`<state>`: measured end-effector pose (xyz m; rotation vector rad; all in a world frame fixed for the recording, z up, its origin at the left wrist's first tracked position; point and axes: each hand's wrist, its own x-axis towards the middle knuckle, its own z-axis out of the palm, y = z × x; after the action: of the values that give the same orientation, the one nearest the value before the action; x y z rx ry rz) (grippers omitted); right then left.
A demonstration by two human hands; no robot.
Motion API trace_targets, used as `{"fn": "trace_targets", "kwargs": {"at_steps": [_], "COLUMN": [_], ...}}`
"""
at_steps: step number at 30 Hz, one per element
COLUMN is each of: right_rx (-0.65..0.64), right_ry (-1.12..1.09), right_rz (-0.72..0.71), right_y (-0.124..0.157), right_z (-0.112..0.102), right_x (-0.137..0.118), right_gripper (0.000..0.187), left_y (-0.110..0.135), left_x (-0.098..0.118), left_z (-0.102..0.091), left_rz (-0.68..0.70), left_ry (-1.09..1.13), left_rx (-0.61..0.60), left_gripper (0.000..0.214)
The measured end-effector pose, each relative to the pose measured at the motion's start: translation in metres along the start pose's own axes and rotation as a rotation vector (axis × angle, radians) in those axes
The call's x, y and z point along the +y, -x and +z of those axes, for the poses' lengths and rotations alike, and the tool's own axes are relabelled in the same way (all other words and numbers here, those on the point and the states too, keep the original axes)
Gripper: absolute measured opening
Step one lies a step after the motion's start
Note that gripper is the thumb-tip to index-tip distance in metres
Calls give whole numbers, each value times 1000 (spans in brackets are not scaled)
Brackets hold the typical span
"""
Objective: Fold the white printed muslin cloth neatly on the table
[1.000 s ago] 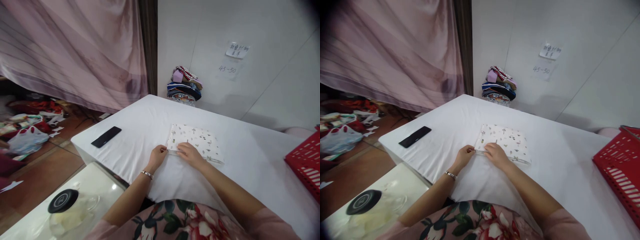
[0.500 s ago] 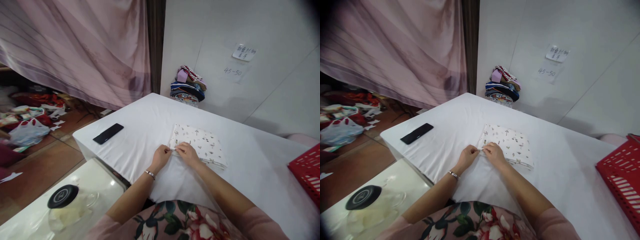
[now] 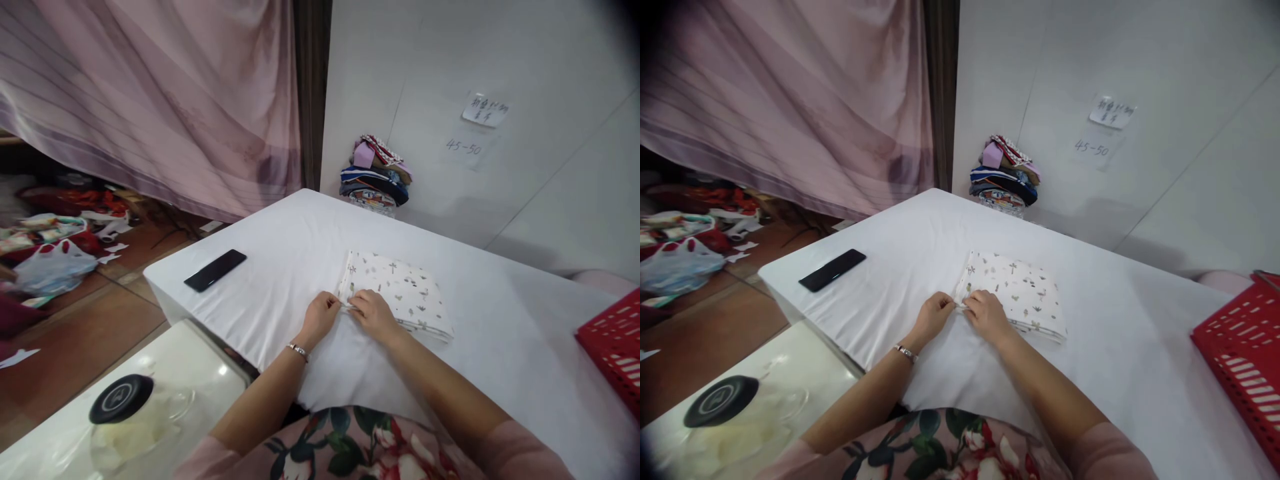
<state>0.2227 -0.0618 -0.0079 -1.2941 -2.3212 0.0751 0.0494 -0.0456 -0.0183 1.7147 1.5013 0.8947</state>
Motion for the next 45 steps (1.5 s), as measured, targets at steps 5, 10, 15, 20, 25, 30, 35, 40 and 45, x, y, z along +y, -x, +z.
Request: {"fn": "trace_targets", "kwargs": {"at_steps": [5,10,15,20,25,30,35,40,45], "right_rx": [-2,-2,-4,42,77,114,98,68,269], "right_ry": [36,70,33,11,159,250,296,135,-164], "right_rz": [36,56,25,17,174,225,206,319,685], "right_y": [1,3,10,47,105,143,157,157,149], "right_z": [3,4,-2,-19,-42,-52,-47,-47,-62], "right_x": [-3,-7,-9,5,32,52,60,54,58], "right_gripper": [17,20,27,36,38,39,42,41,41], "left_y": [2,7,6,3,-4,-14,-14,-14,-24], "left_x": [-1,4,0,-5,12,34,20,11,17], "left_z": [-1,1,3,-3,-8,7,26,25,23], "left_rz": [21,328,422,420,452,670,652,592,550], "left_ry": [9,-80,-240,-239,-277,-364,-511,-475,-232], "left_rx": [43,141,77,41,47,36,-93,-151,-103], "left_gripper": [11,14,13,16,25,20,34,37,31]}}
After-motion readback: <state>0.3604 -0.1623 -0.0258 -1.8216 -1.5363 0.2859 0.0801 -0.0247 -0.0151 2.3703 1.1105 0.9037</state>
